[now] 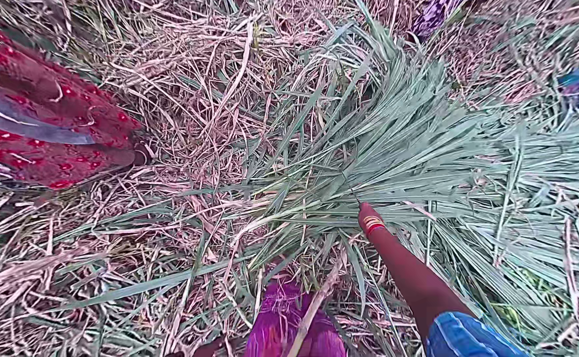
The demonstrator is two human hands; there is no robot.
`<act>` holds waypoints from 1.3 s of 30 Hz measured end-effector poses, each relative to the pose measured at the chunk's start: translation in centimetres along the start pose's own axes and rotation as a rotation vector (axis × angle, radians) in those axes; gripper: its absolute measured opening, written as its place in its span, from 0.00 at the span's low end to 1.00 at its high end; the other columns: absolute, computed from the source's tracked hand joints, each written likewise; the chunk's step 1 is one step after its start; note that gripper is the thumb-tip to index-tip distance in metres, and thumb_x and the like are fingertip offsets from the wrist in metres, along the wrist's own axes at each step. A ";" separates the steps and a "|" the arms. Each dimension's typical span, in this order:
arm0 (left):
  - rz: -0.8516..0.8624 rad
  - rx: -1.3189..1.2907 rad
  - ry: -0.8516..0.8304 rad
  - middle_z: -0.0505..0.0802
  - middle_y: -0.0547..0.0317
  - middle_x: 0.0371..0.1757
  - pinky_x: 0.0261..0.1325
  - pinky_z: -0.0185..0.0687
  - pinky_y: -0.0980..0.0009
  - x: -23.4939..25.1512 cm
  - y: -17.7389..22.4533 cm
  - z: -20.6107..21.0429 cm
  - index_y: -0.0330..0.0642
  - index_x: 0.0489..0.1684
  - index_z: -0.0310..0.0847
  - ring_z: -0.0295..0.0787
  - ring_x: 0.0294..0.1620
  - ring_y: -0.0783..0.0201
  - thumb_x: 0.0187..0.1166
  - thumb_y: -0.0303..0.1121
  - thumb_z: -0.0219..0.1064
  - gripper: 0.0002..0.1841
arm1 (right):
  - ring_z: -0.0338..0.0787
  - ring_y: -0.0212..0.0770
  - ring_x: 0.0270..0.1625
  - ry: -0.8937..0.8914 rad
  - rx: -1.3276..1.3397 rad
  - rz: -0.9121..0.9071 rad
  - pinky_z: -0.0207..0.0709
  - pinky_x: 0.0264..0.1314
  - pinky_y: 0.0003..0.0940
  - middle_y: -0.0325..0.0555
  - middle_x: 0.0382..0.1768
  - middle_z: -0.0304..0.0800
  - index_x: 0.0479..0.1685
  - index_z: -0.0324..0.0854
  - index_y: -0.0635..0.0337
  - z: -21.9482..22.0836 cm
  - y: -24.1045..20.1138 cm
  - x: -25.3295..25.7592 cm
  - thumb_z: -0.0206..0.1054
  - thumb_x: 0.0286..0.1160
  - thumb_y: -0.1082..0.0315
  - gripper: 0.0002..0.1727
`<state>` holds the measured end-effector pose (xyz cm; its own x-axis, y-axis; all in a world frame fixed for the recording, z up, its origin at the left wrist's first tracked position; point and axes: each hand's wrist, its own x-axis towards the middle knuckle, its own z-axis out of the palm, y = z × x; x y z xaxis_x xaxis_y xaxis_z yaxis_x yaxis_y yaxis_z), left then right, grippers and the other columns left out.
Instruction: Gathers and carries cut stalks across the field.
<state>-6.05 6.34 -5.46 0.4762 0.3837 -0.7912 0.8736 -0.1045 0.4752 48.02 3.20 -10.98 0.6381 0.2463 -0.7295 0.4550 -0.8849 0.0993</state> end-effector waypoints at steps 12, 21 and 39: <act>0.027 0.385 0.062 0.73 0.29 0.83 0.85 0.59 0.37 21.2 18.6 -12.2 0.40 0.87 0.64 0.66 0.85 0.32 0.76 0.41 0.76 0.39 | 0.86 0.63 0.73 -0.012 0.363 0.009 0.75 0.77 0.59 0.68 0.71 0.84 0.88 0.59 0.66 6.1 10.2 -7.4 0.53 0.95 0.57 0.30; 0.029 0.398 -0.224 0.76 0.32 0.81 0.86 0.59 0.40 19.3 16.6 -0.7 0.40 0.86 0.66 0.69 0.84 0.35 0.76 0.44 0.76 0.38 | 0.89 0.67 0.67 0.092 0.278 -0.171 0.80 0.65 0.69 0.68 0.66 0.86 0.82 0.68 0.64 -1.1 -1.0 -0.1 0.55 0.93 0.56 0.27; 0.237 0.344 0.013 0.73 0.33 0.84 0.86 0.60 0.42 27.5 22.9 -5.0 0.38 0.90 0.58 0.67 0.85 0.37 0.61 0.49 0.86 0.54 | 0.86 0.64 0.74 -0.217 0.145 0.080 0.76 0.75 0.64 0.68 0.71 0.84 0.91 0.54 0.63 5.6 6.8 -5.7 0.48 0.95 0.56 0.32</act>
<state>26.58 19.08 -14.42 0.6691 0.3229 -0.6693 0.7230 -0.4910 0.4859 43.98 -6.41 -9.90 0.5133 0.0962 -0.8528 0.3045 -0.9495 0.0762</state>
